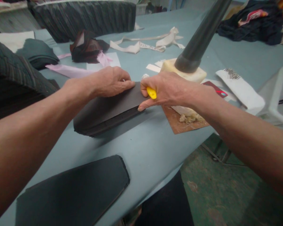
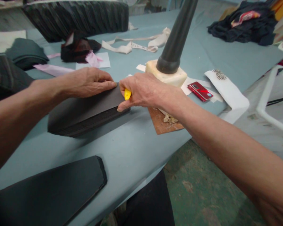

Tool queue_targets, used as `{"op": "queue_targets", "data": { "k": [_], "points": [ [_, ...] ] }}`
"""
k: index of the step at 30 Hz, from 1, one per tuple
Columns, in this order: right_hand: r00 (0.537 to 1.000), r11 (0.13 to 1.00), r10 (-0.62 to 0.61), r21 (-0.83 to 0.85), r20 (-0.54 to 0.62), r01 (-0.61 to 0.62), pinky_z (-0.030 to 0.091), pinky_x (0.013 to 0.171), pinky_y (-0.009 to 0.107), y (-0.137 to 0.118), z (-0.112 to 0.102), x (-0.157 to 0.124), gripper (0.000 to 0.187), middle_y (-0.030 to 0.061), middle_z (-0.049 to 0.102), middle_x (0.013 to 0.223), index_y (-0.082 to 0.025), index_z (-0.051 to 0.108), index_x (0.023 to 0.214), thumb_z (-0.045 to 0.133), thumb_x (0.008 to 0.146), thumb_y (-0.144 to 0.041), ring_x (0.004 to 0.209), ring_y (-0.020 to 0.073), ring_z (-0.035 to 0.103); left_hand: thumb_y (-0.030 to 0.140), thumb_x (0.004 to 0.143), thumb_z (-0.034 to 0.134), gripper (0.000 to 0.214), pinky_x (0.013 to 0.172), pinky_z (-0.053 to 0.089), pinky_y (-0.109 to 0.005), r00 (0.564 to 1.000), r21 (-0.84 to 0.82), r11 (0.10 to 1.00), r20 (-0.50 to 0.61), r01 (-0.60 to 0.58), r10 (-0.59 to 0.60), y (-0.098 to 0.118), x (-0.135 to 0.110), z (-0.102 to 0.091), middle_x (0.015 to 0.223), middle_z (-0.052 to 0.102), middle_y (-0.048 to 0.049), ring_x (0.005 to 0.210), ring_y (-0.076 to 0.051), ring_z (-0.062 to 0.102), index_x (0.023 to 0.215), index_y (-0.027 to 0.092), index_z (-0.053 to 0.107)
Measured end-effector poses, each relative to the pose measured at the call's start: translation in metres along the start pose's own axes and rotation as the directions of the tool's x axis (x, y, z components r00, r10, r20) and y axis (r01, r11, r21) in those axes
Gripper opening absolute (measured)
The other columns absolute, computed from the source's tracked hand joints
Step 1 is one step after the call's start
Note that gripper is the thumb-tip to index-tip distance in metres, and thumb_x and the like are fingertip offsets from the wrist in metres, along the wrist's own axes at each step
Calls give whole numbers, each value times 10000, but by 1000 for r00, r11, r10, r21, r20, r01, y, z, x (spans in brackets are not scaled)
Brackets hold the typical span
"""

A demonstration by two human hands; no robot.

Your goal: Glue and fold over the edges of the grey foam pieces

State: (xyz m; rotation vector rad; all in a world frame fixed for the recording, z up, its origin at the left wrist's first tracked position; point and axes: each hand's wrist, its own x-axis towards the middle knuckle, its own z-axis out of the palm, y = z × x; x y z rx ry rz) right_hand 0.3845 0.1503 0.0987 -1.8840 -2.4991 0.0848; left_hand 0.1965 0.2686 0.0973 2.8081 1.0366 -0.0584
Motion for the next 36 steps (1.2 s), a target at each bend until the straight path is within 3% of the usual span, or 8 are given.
{"op": "queue_targets", "data": {
  "k": [4, 8, 12, 15, 22, 27, 30, 36],
  "points": [
    [1000, 1000, -11, -17, -9, 11, 331, 673, 337, 0, 2, 0, 480, 34, 739, 843, -260, 718, 1042, 797, 886, -707, 806, 229, 683, 556, 920, 421, 531, 757, 441, -303, 1000, 3, 1000, 12, -14, 14, 2, 1, 1, 766, 691, -51, 743, -192, 610, 1030, 194, 793],
    [999, 1000, 19, -19, -25, -20, 345, 672, 340, 0, 4, -1, 475, 37, 738, 842, -271, 721, 1055, 805, 878, -704, 802, 235, 677, 516, 963, 397, 529, 843, 474, -322, 999, 27, 999, 42, 31, -32, 12, -5, -6, 984, 752, -80, 891, -223, 666, 1103, 178, 780],
    [998, 998, 56, -2, -13, -56, 338, 675, 323, -3, 0, -6, 472, 26, 718, 855, -253, 708, 1095, 818, 885, -661, 802, 229, 650, 471, 1021, 317, 598, 1039, 471, -384, 997, 57, 996, -4, 74, -74, 18, -31, -24, 1301, 720, -142, 1145, -266, 648, 1338, 124, 687],
    [996, 996, 86, 13, -2, -86, 321, 666, 307, -4, -4, -14, 449, 20, 691, 837, -230, 694, 1080, 820, 899, -620, 783, 217, 620, 504, 1015, 368, 560, 1032, 481, -404, 990, 54, 993, -110, 100, -94, 20, -62, -29, 1217, 741, -124, 1091, -261, 659, 1292, 147, 699],
    [982, 991, 128, -15, -141, -132, 259, 637, 317, -6, -8, -42, 282, 23, 670, 796, -230, 684, 1048, 752, 961, -490, 700, 208, 571, 526, 1019, 451, 454, 1006, 566, -538, 987, 181, 982, -157, 48, -19, 48, -122, 3, 1300, 708, -164, 1192, -387, 671, 1249, 213, 686],
    [948, 961, 132, 272, -289, -51, 392, 650, 327, -21, -7, -71, 205, 14, 699, 796, -237, 648, 1008, 676, 984, -439, 675, 200, 617, 490, 989, 622, 440, 997, 598, -549, 986, 260, 952, -98, 159, -138, 65, -134, 20, 1402, 676, -170, 1195, -404, 656, 1310, 193, 676],
    [922, 836, 180, 548, -344, 41, 489, 677, 329, -33, -2, -86, 256, 25, 755, 863, -251, 622, 976, 583, 1061, -489, 724, 192, 682, 413, 987, 658, 491, 1006, 608, -543, 984, 227, 961, -117, 159, -135, 65, -137, 26, 1463, 645, -176, 1240, -398, 639, 1412, 169, 636],
    [853, 310, 351, 907, -387, 284, 450, 507, 269, -47, 14, -86, 504, -19, 706, 673, -256, 649, 1115, 500, 1055, -734, 507, 125, 584, 449, 983, 689, 546, 1099, 570, -546, 984, 172, 975, -130, 140, -118, 55, -139, 30, 1512, 617, -131, 1298, -383, 602, 1460, 193, 617]
  ]
}}
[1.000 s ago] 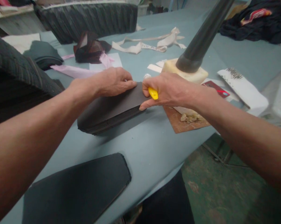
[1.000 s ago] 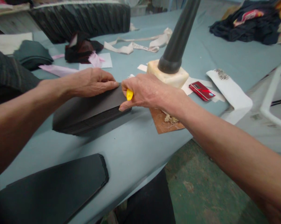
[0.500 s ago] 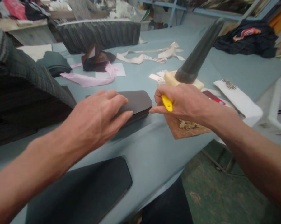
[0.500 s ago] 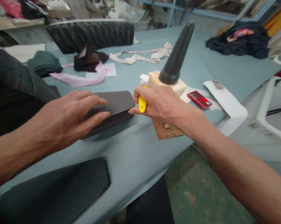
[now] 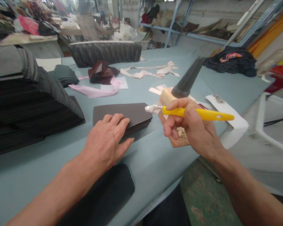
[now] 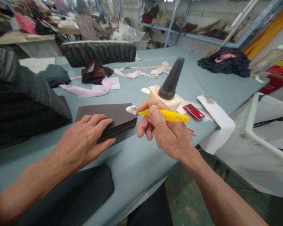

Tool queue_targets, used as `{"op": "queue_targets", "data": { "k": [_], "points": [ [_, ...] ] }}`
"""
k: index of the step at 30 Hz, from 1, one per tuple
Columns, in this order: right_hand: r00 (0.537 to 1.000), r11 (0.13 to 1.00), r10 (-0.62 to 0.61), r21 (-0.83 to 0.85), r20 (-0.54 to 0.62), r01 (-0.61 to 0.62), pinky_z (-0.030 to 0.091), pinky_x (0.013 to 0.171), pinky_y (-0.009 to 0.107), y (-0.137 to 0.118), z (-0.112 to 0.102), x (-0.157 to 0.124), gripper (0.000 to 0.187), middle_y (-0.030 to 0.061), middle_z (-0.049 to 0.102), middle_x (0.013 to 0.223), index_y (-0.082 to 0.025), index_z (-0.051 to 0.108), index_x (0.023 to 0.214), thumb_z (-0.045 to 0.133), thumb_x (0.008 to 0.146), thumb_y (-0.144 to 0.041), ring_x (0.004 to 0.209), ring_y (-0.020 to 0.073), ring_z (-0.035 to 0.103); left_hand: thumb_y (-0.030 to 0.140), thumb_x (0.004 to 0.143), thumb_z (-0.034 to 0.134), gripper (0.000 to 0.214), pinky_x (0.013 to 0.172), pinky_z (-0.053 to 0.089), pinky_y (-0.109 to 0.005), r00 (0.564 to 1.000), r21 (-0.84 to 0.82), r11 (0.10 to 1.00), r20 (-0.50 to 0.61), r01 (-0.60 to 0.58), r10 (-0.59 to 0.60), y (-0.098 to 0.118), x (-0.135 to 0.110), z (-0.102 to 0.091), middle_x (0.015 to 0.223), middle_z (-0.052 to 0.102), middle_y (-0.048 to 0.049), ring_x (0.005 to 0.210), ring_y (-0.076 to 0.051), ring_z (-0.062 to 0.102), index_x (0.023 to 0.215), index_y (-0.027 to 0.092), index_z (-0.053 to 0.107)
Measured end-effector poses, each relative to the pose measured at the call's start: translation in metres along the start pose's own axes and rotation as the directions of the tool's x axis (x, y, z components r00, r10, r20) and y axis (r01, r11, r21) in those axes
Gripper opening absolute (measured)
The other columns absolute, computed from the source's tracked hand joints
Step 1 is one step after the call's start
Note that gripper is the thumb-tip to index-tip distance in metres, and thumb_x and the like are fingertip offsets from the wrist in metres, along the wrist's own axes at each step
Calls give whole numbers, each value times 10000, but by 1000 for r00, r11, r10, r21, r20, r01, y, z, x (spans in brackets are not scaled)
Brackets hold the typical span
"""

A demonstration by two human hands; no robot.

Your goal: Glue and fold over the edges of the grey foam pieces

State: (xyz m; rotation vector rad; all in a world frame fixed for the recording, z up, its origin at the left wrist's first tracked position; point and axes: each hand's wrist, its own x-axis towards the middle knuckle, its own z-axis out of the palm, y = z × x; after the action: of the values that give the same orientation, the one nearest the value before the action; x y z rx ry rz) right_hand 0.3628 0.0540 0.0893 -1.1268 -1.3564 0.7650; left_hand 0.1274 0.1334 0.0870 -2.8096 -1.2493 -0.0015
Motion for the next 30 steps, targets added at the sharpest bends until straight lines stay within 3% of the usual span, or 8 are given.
{"op": "queue_targets", "data": {
  "k": [3, 6, 10, 15, 23, 30],
  "points": [
    [998, 980, 52, 193, -45, -42, 331, 432, 251, 6, 6, 5, 572, -69, 569, 530, -259, 670, 1113, 560, 986, -807, 422, 107, 439, 504, 988, 662, 550, 1142, 537, -571, 1000, -46, 999, 8, -10, 11, -8, 2, -1, 1504, 621, -118, 1318, -390, 586, 1451, 209, 630],
    [995, 951, 93, 301, -45, -75, 298, 426, 248, 10, 9, 5, 631, -85, 508, 484, -253, 699, 1110, 583, 941, -850, 399, 98, 353, 521, 1038, 541, 518, 1163, 520, -562, 999, -107, 993, -11, -48, 47, -18, 4, 0, 1481, 636, -106, 1307, -366, 588, 1449, 221, 642],
    [987, 929, 154, 349, -53, -126, 289, 431, 243, 13, 6, -5, 676, -83, 477, 457, -232, 742, 1048, 585, 914, -877, 396, 95, 331, 524, 1095, 299, 585, 1192, 490, -560, 992, -129, 983, -39, -128, 124, -30, 6, 4, 1443, 660, -101, 1276, -329, 614, 1437, 223, 667],
    [971, 883, 225, 438, -85, -166, 289, 429, 233, 11, -2, -24, 619, -79, 479, 441, -241, 766, 964, 670, 877, -846, 399, 95, 341, 495, 1081, 163, 683, 1162, 499, -576, 983, -107, 978, -56, -181, 176, -35, 10, 6, 1440, 678, -120, 1348, -343, 600, 1410, 218, 693],
    [953, 822, 288, 534, -93, -197, 362, 461, 233, 5, -5, -40, 534, -94, 450, 445, -255, 765, 879, 807, 804, -782, 411, 81, 321, 502, 1022, 177, 701, 1186, 485, -582, 990, -149, 979, 17, -136, 140, -41, 18, -3, 1397, 666, -129, 1258, -334, 637, 1422, 257, 698],
    [954, 831, 274, 528, -118, -174, 354, 452, 210, 6, -9, -53, 498, -91, 484, 523, -258, 733, 884, 856, 793, -732, 449, 70, 288, 490, 1009, 215, 657, 1158, 502, -562, 991, -152, 980, 15, -129, 133, -46, 20, -5, 1363, 672, -113, 1225, -325, 635, 1402, 289, 703]
  ]
}}
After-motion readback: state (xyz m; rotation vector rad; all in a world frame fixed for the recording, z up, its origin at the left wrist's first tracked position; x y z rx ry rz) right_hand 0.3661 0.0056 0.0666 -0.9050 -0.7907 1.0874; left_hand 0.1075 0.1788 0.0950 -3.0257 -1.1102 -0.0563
